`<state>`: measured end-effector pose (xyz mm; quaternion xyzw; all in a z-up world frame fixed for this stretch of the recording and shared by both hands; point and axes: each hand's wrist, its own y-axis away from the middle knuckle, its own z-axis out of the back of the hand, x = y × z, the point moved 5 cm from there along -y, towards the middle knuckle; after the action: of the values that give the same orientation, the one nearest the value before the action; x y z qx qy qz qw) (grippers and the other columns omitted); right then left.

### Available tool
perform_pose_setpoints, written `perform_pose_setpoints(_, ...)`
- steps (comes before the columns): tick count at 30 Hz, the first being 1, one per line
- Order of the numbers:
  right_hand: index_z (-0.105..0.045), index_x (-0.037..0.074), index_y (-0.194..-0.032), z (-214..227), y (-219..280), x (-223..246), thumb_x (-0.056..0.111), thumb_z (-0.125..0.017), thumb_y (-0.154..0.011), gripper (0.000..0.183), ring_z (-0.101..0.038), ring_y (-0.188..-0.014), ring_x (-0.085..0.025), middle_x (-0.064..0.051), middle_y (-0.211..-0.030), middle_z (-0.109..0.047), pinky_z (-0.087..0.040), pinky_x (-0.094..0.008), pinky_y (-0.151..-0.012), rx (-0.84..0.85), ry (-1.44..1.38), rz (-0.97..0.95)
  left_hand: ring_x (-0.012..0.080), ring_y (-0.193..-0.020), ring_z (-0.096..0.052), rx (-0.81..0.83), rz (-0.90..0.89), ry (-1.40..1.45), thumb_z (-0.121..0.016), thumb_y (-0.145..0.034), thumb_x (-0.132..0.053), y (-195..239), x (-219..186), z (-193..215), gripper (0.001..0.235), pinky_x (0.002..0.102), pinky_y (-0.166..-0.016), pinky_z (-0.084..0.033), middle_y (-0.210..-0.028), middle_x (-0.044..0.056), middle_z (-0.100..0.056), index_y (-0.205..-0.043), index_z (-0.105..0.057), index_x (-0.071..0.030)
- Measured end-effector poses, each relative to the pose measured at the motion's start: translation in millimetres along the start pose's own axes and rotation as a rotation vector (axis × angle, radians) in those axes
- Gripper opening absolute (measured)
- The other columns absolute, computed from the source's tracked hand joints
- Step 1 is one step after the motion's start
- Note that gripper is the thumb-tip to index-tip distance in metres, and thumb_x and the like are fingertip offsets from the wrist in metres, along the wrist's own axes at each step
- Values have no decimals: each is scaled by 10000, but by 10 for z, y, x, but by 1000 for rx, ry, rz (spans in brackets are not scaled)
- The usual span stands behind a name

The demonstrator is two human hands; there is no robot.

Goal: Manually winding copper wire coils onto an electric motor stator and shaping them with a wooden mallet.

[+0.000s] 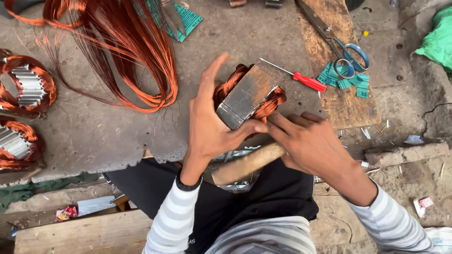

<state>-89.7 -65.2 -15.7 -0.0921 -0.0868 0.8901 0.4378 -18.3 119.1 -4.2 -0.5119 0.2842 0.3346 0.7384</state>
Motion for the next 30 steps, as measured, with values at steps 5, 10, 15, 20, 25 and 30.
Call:
perform_pose_setpoints(5,-617,141,-1328,9,135,102,186,-757,-518,824,-710,-853,-238,-17,-1377,-609,-568,-390,-722,-10,-23,-34,260,-1190,-773,-15,-112,80,-916,-885,-477,-128,-172,66,983,330,-998,-650,-1523,225,-559,-1567,-369,-26)
perform_pose_setpoints(10,-688,175,-1294,88,327,123,228,-802,-720,588,-662,-731,-139,11,-1288,-705,-520,-316,-648,-327,-249,38,288,-927,-775,175,56,-263,-902,-747,-607,-330,-453,151,1141,394,-830,-598,-979,181,-773,-1492,-384,84)
perform_pose_setpoints(15,-741,157,-1217,109,41,185,229,-829,-845,389,-658,-736,-142,-2,-1163,-720,-494,-304,-655,-470,-226,107,250,-795,-795,322,154,-243,-850,-730,-648,-490,-339,96,1109,371,-782,-615,-851,129,-785,-1476,-440,63)
perform_pose_setpoints(20,-766,118,-1117,-9,-243,269,184,-841,-826,308,-661,-722,-144,6,-1030,-743,-473,-302,-636,-560,-95,121,196,-729,-805,332,336,-86,-793,-719,-654,-611,-41,185,1059,320,-757,-617,-796,77,-814,-1452,-493,49)
perform_pose_setpoints(25,-749,86,-992,107,-353,242,204,-851,-841,217,-676,-761,-137,-14,-1025,-768,-462,-302,-670,-661,-277,48,149,-966,-805,279,372,69,-794,-774,-666,-545,140,265,963,301,-995,-544,-933,89,-826,-1383,-578,49)
perform_pose_setpoints(30,-726,82,-1035,197,-306,294,129,-832,-817,247,-693,-782,-168,-33,-1039,-764,-471,-316,-687,-616,-337,-2,154,-921,-768,241,331,-34,-781,-749,-670,-552,102,279,921,327,-900,-564,-940,122,-789,-1325,-595,24)
